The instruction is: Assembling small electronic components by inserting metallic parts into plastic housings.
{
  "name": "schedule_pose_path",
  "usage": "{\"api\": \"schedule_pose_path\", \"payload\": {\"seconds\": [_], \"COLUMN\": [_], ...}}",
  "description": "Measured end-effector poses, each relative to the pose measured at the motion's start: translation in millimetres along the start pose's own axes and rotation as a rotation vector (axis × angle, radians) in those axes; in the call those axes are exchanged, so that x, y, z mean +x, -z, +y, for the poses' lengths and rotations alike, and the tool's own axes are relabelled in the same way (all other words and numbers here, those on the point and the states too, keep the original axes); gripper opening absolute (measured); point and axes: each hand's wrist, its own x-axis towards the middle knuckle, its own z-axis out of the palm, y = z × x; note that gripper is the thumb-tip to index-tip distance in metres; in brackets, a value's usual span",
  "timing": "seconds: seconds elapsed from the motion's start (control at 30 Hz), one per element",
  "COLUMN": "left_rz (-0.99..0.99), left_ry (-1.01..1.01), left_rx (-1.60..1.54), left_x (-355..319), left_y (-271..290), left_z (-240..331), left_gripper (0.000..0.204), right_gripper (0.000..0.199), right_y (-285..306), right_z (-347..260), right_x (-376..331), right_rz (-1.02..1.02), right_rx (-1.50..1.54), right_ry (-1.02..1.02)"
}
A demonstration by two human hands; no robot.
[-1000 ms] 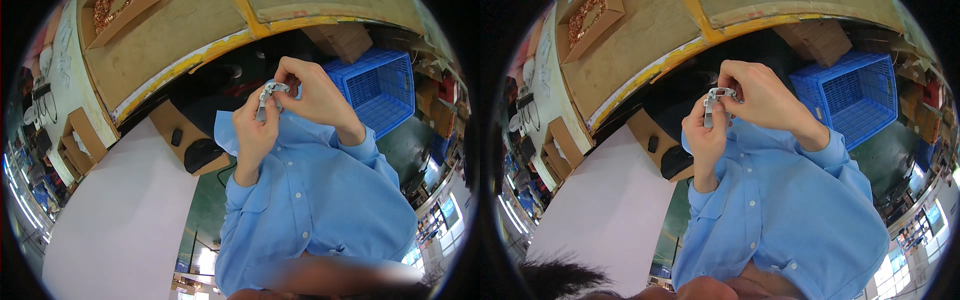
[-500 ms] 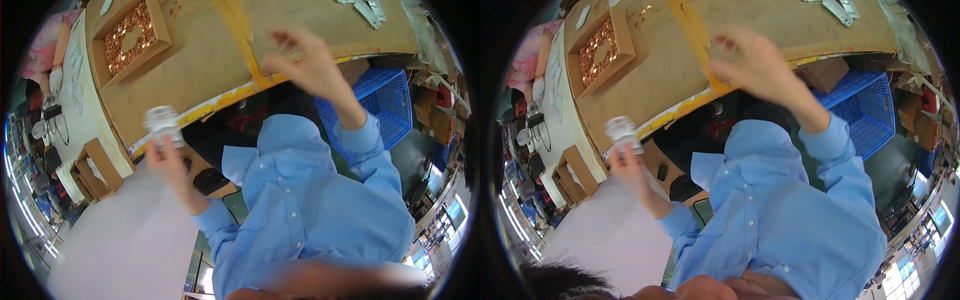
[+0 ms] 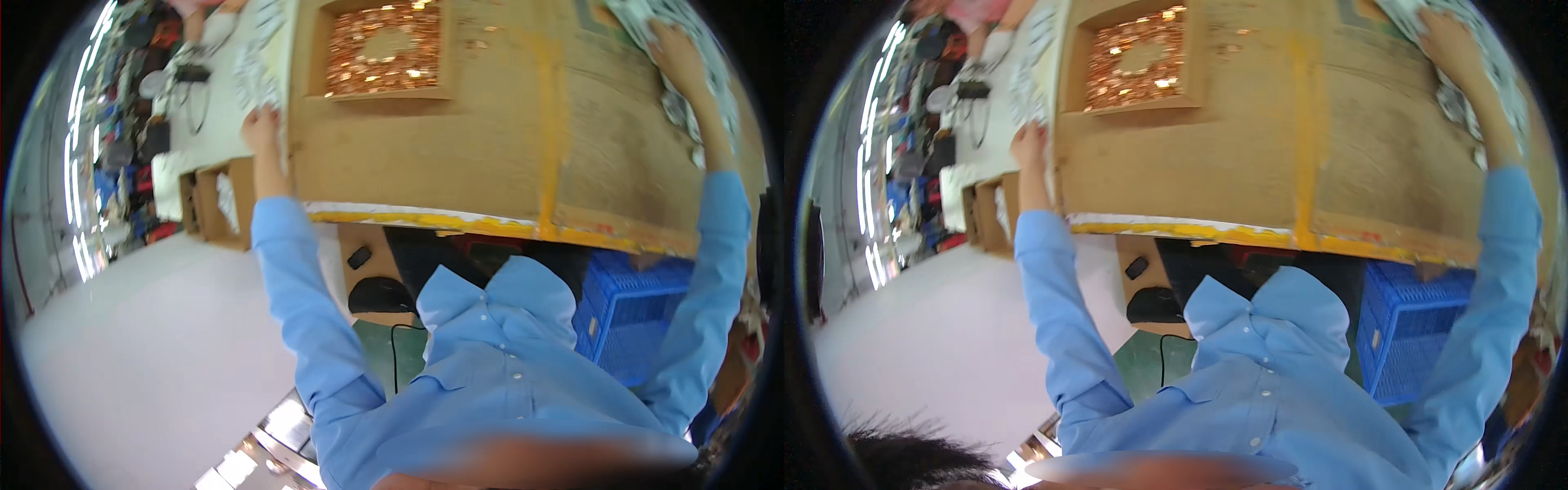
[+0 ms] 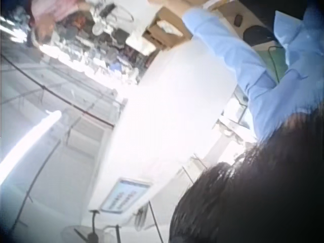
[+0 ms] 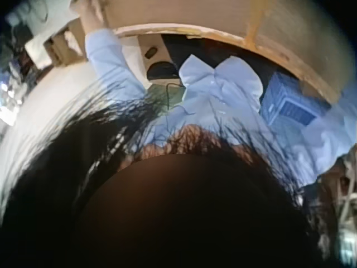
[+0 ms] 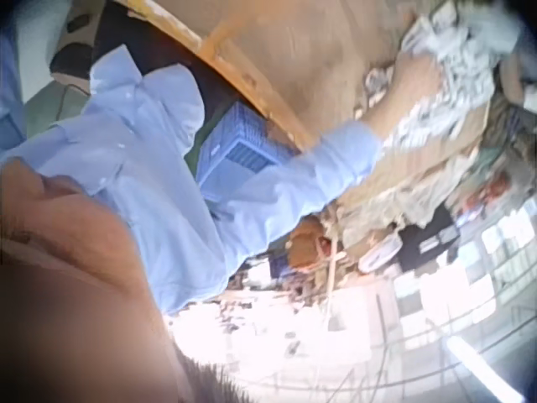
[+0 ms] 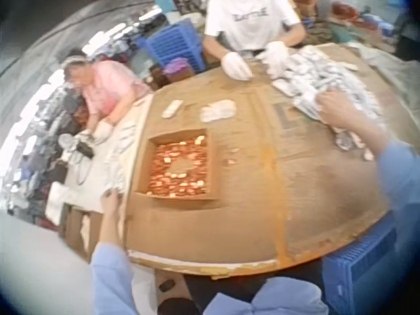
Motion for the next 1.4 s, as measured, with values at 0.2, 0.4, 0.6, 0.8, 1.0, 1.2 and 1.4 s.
{"api": "schedule_pose_path", "payload": {"seconds": [0.2, 0.4, 0.6, 0.8, 1.0, 1.2, 1.4], "left_rz": [0.283, 0.058, -0.004, -0.121, -0.147, -0.31, -0.718], "left_ry": [-0.33, -0.271, -0.138, -0.01, 0.02, -0.18, -0.015], "left_rx": [-0.062, -0.345, -0.551, -0.662, -0.664, -0.618, -0.785], "left_x": [-59, -205, -324, -395, -410, -417, -428], "left_y": [11, 33, 41, 31, 26, 26, 22], "left_z": [30, 38, 10, -20, -25, 19, 21], "left_gripper": [0.058, 0.036, 0.029, 0.026, 0.025, 0.039, 0.032], "right_gripper": [0.053, 0.034, 0.038, 0.025, 0.015, 0.017, 0.019], "right_y": [3, 25, 61, 46, 102, 218, 248], "right_z": [-15, -35, -65, -64, -83, -202, -286], "right_x": [30, 34, 27, 17, -8, -79, -141], "right_rz": [-0.05, -0.153, -0.273, -0.138, 0.448, 0.185, -0.125], "right_rx": [0.139, 0.177, 0.104, 0.076, 0.12, 0.803, 0.903], "right_ry": [-0.127, -0.26, -0.243, -0.285, -0.103, 0.533, 0.94]}}
